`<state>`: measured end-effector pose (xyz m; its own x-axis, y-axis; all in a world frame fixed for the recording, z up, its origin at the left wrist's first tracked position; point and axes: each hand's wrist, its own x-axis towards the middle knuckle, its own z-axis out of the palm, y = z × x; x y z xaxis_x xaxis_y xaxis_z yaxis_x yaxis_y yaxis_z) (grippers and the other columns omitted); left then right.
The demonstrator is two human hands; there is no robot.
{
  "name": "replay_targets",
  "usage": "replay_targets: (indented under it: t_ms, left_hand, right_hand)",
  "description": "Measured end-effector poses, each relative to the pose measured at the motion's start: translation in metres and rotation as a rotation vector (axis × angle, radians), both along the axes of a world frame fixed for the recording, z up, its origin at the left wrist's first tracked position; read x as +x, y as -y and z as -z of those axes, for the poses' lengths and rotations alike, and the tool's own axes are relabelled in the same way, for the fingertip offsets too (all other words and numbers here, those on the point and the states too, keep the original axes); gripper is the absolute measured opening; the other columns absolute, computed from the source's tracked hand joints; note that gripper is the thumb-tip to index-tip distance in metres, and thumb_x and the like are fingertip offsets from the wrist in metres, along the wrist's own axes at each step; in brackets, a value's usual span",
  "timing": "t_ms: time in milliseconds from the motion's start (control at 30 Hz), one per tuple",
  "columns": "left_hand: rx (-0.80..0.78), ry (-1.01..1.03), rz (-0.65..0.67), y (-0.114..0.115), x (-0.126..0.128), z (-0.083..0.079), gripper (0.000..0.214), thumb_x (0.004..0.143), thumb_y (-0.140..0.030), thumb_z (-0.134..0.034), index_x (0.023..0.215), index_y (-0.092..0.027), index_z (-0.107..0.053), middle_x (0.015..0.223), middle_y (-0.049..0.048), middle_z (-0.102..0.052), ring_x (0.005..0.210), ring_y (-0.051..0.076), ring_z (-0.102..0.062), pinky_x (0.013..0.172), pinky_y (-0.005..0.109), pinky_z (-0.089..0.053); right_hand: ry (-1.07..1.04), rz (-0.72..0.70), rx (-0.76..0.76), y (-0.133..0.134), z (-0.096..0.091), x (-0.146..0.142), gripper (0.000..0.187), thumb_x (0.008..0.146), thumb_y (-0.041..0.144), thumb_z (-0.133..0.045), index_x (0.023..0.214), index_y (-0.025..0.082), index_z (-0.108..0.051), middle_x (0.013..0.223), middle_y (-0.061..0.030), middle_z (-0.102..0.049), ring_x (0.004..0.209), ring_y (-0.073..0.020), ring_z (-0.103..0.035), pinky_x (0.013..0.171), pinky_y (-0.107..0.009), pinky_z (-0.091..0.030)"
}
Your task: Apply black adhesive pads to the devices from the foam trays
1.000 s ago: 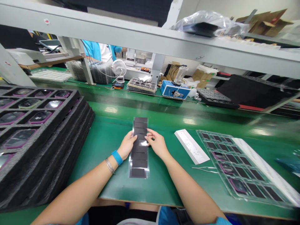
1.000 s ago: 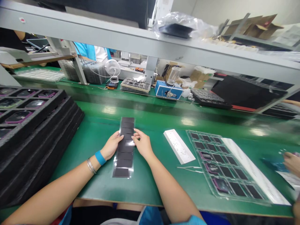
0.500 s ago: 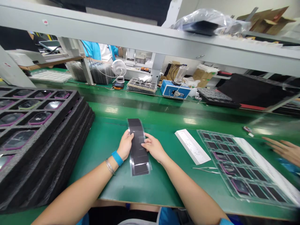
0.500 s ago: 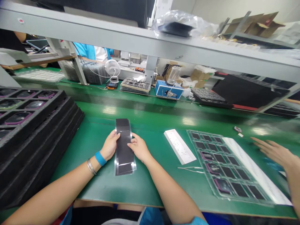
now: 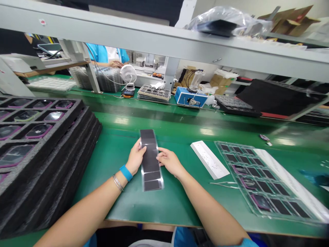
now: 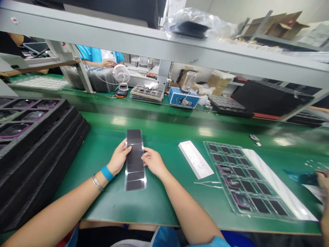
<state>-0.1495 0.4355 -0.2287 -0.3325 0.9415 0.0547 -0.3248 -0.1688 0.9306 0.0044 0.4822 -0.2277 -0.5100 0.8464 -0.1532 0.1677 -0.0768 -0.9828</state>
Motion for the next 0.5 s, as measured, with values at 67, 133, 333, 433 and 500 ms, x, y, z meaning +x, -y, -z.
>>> replay_targets:
  t_ms: [67, 133, 333, 433, 500]
  left_hand:
    - [-0.059, -0.138, -0.061, -0.001, -0.007, 0.003, 0.069, 0.075, -0.025, -0.061, 0.139, -0.018, -0.035, 0.119, 0.0090, -0.060, 0.111, 0.023, -0.054, 0.101, 0.039, -0.037]
    - [-0.091, -0.341, -0.126, -0.002, -0.016, 0.006, 0.069, 0.075, -0.023, -0.060, 0.140, -0.020, -0.035, 0.122, 0.0087, -0.059, 0.115, 0.023, -0.051, 0.104, 0.041, -0.033]
    - [-0.078, -1.066, -0.096, 0.000, -0.041, 0.007, 0.051, 0.078, -0.022, -0.056, 0.129, -0.024, -0.052, 0.145, 0.0088, -0.036, 0.137, 0.031, -0.021, 0.110, 0.052, -0.014]
    - [-0.218, -1.314, -0.012, 0.003, -0.042, 0.006, 0.045, 0.083, -0.025, -0.052, 0.128, -0.025, -0.053, 0.147, 0.0088, -0.031, 0.138, 0.034, -0.017, 0.107, 0.060, -0.013]
    - [-0.291, -1.458, 0.037, 0.004, -0.040, 0.006, 0.045, 0.087, -0.028, -0.047, 0.131, -0.024, -0.050, 0.148, 0.0092, -0.030, 0.138, 0.033, -0.018, 0.107, 0.059, -0.014]
  right_hand:
    - [0.028, 0.002, 0.020, -0.002, 0.001, 0.002, 0.051, 0.069, 0.018, -0.062, 0.119, 0.016, -0.055, 0.073, 0.0026, -0.058, 0.058, -0.0098, -0.055, 0.056, -0.025, -0.051]
    - [0.058, -0.009, 0.055, -0.003, 0.000, 0.004, 0.050, 0.070, 0.017, -0.060, 0.120, 0.015, -0.054, 0.074, 0.0020, -0.059, 0.058, -0.0100, -0.055, 0.056, -0.025, -0.051]
    - [0.232, -0.066, 0.226, -0.004, -0.008, 0.011, 0.047, 0.072, 0.016, -0.061, 0.119, 0.016, -0.058, 0.080, -0.0016, -0.068, 0.071, -0.0156, -0.061, 0.072, -0.029, -0.050]
    - [0.335, -0.100, 0.279, -0.001, -0.012, 0.012, 0.043, 0.075, 0.017, -0.059, 0.118, 0.016, -0.060, 0.084, -0.0027, -0.070, 0.075, -0.0169, -0.063, 0.077, -0.030, -0.050]
    - [0.384, -0.105, 0.315, 0.000, -0.014, 0.013, 0.043, 0.077, 0.016, -0.055, 0.120, 0.016, -0.058, 0.085, -0.0020, -0.071, 0.074, -0.0158, -0.064, 0.076, -0.028, -0.050]
